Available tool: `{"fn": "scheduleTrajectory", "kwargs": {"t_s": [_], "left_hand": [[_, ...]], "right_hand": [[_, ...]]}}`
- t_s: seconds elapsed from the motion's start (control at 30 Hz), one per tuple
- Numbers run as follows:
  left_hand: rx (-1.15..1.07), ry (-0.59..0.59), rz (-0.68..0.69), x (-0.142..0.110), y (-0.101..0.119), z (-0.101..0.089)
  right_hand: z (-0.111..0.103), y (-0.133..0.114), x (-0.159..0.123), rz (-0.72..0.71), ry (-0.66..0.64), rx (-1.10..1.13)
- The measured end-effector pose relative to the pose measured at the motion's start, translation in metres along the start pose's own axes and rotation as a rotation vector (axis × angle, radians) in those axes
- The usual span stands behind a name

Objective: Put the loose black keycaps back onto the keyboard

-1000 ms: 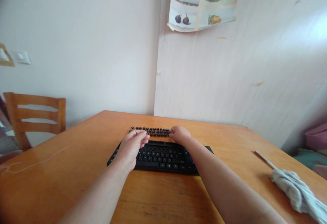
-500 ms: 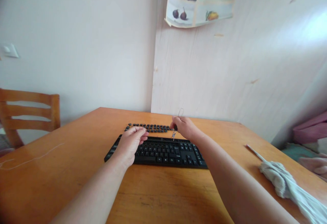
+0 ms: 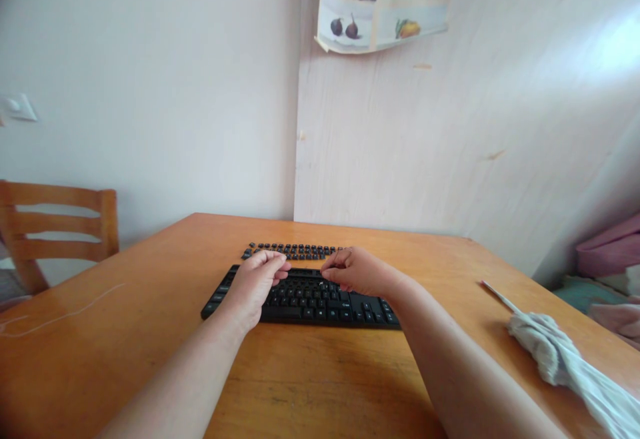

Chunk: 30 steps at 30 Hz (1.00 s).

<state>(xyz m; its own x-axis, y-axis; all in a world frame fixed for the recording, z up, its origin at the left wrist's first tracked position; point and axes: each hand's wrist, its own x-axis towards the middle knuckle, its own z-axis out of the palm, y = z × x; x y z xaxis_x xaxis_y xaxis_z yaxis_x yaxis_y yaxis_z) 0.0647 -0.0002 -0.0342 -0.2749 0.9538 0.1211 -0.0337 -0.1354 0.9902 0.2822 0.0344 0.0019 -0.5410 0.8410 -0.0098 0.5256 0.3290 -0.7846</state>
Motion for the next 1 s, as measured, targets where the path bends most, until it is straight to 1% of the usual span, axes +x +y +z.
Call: {"fn": "scheduleTrajectory", "kwargs": {"t_s": [0.17,0.33,0.5,0.63,0.73,0.9,1.0], "left_hand": [[0.03,-0.007,0.01,-0.001,-0.001,0.001],[0.015,-0.018,0.003,-0.001,-0.002,0.002],[0.034,-0.033,0.006,-0.002,-0.002,0.003],[0.046,-0.039,0.011,-0.003,-0.002,0.004],[0.052,-0.056,0.011,-0.004,-0.002,0.005],[0.066,-0.076,-0.008,-0.005,-0.001,0.006],[0.074,-0.076,-0.014,-0.005,0.0,0.005]], "right_hand": [[0.005,-0.003,0.0,0.004,0.022,-0.029],[0.016,-0.001,0.004,0.0,0.039,-0.073],[0.03,0.0,0.012,-0.029,0.201,-0.262],[0.041,0.005,0.016,-0.019,0.255,-0.357],[0.047,0.011,0.018,0.052,0.315,-0.297],[0.049,0.017,0.021,0.204,0.41,-0.056],[0.049,0.018,0.022,0.253,0.447,0.057]]}}
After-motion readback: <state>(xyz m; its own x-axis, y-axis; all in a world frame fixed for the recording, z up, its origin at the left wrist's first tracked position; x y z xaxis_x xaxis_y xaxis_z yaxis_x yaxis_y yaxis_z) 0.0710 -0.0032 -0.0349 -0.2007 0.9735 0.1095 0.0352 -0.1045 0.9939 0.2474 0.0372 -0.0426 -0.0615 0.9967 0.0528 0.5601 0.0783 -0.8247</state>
